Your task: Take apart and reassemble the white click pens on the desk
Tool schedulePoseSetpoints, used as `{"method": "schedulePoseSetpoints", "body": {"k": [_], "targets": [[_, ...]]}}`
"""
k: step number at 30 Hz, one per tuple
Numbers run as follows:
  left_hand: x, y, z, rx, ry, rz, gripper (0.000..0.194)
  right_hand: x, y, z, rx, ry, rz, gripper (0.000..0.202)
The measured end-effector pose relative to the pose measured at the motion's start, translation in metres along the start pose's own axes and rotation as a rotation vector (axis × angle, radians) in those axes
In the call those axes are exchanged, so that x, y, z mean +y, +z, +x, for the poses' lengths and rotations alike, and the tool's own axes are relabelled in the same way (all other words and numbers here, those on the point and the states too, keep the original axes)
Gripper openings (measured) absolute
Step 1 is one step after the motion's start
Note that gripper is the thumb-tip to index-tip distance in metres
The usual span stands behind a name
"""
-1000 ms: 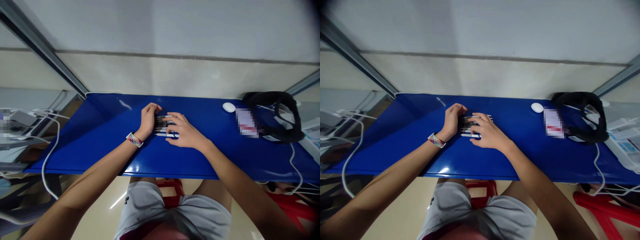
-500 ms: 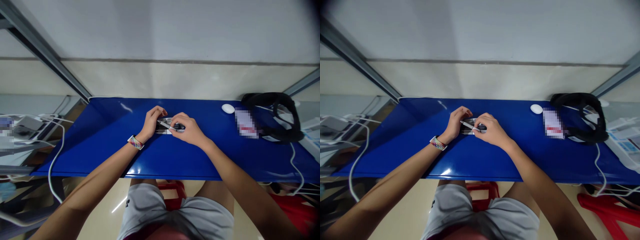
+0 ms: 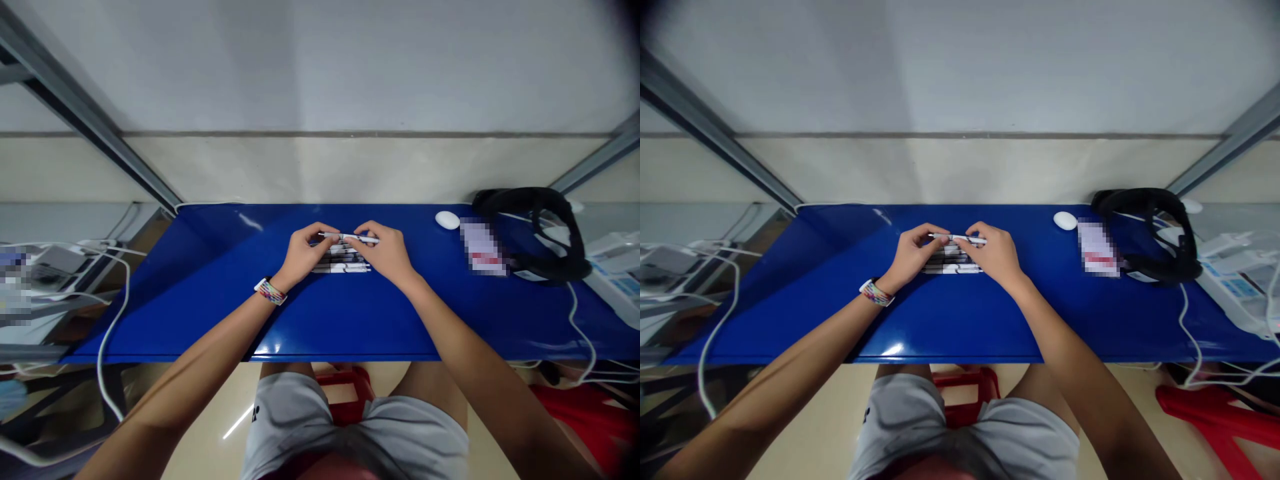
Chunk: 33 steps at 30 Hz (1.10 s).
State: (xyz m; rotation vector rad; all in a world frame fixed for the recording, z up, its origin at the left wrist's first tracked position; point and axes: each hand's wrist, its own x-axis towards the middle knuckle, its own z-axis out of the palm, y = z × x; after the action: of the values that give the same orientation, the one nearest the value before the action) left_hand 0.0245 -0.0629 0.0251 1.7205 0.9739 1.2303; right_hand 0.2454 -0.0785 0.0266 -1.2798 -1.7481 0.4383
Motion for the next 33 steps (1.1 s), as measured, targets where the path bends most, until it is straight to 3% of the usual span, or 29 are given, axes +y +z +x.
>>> {"method": "schedulePoseSetpoints", "body": {"k": [7,12,27,33], "targets": [[-0.006,-0.003,0.003,0.085,0.057,0.082,0.018,0.012,-0.009,0.013,-0.028,0.352,0.627,0.022],[-0.010,-0.006,0.005,0.104,0.079,0.093,0.013,0.015,-0.009,0.014,0.007,0.474,0.793,0.022],[-0.010,-0.010,0.004,0.051,-0.013,0.005,0.025,0.020,-0.005,0.013,0.020,0.345,0.754,0.035],[-0.008,-0.013,0.006,0.079,-0.071,0.043,0.063,0.016,-0.005,0.013,-0.010,0.295,0.736,0.035]]}}
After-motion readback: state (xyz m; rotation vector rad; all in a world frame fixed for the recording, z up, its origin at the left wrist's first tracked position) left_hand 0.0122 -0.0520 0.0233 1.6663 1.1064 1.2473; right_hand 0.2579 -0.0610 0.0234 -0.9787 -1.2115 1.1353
